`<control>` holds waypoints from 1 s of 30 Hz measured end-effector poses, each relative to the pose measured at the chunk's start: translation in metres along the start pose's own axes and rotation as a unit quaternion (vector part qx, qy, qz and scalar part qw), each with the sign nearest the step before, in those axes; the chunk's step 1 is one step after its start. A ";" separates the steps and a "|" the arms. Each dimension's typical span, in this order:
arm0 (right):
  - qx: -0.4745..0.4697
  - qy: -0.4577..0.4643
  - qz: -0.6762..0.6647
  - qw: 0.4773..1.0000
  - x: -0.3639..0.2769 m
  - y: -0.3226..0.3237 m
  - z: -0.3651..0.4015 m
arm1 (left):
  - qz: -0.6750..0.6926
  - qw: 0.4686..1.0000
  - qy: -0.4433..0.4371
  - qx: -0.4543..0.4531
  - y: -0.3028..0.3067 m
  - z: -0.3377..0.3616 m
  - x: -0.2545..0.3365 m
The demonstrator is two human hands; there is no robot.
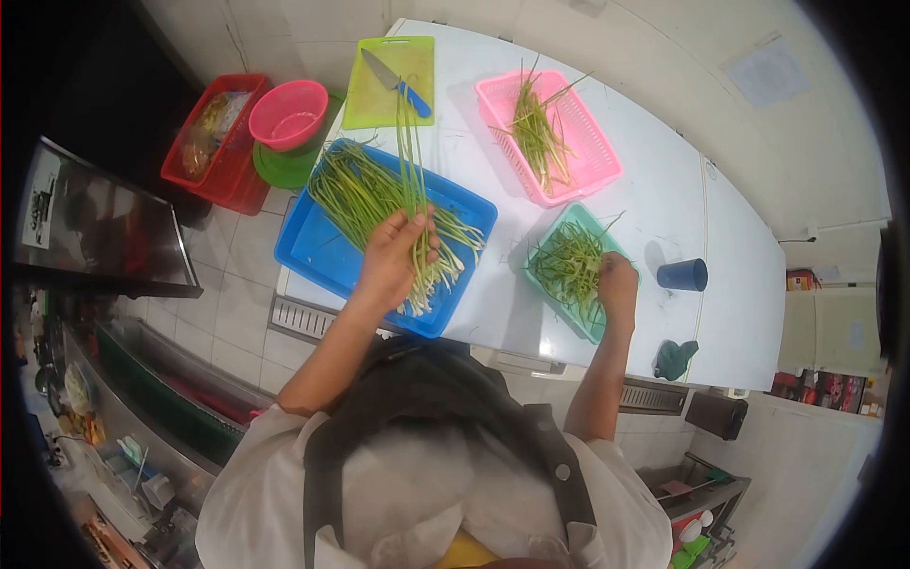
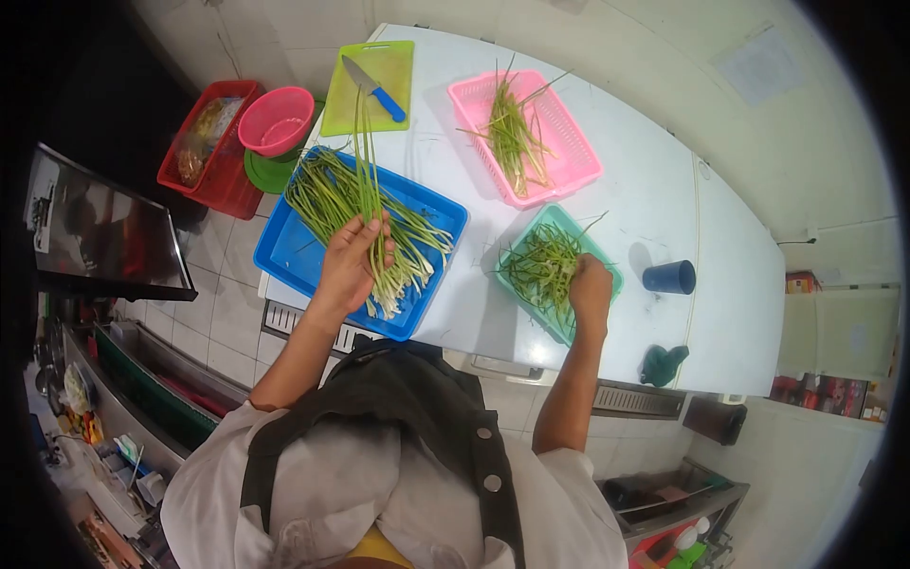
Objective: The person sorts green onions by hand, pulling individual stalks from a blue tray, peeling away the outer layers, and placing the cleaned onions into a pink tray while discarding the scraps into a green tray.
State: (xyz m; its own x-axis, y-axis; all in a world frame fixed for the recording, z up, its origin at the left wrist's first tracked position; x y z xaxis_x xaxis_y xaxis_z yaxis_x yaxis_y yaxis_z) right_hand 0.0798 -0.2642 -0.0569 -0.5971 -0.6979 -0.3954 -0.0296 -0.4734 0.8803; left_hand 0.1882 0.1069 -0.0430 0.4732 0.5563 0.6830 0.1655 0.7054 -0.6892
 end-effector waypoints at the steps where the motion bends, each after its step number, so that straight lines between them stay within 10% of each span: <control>1: 0.033 0.030 0.005 0.999 0.001 -0.002 -0.003 | -0.008 1.000 -0.005 -0.005 0.000 0.000 -0.003; 4: 0.215 0.204 0.129 0.946 -0.034 -0.019 0.009 | -0.049 0.999 0.017 0.015 -0.002 0.002 -0.013; 6: 0.179 0.351 -0.049 0.918 -0.079 -0.028 0.023 | -0.087 0.996 0.028 0.000 -0.003 0.003 -0.021; 8: -0.142 0.203 -0.351 0.903 -0.124 -0.050 0.032 | -0.121 0.991 0.044 -0.025 -0.006 0.003 -0.027; 10: -0.238 0.182 -0.469 0.831 -0.163 -0.060 0.048 | -0.151 0.985 0.063 -0.057 -0.012 0.005 -0.032; 30: -0.168 0.216 -0.536 0.799 -0.180 -0.075 0.027 | -0.214 0.974 0.051 -0.045 0.008 0.011 -0.042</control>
State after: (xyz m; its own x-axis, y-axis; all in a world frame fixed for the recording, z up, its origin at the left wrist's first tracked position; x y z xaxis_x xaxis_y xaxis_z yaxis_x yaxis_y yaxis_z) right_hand 0.1680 -0.0885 -0.0447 -0.0385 0.1190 -0.9922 -0.0774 -0.9903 -0.1157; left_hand 0.1603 0.0935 -0.0743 0.4275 0.1694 0.8880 0.4394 0.8195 -0.3679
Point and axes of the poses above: each hand's wrist, its own z-axis away from the middle knuckle, its own y-axis out of the back of the hand, x = y × z, the point moved 4 cm from there along -z, towards the middle knuckle, and after that the axes turned 3 degrees about -x, right-handed, at the moved point
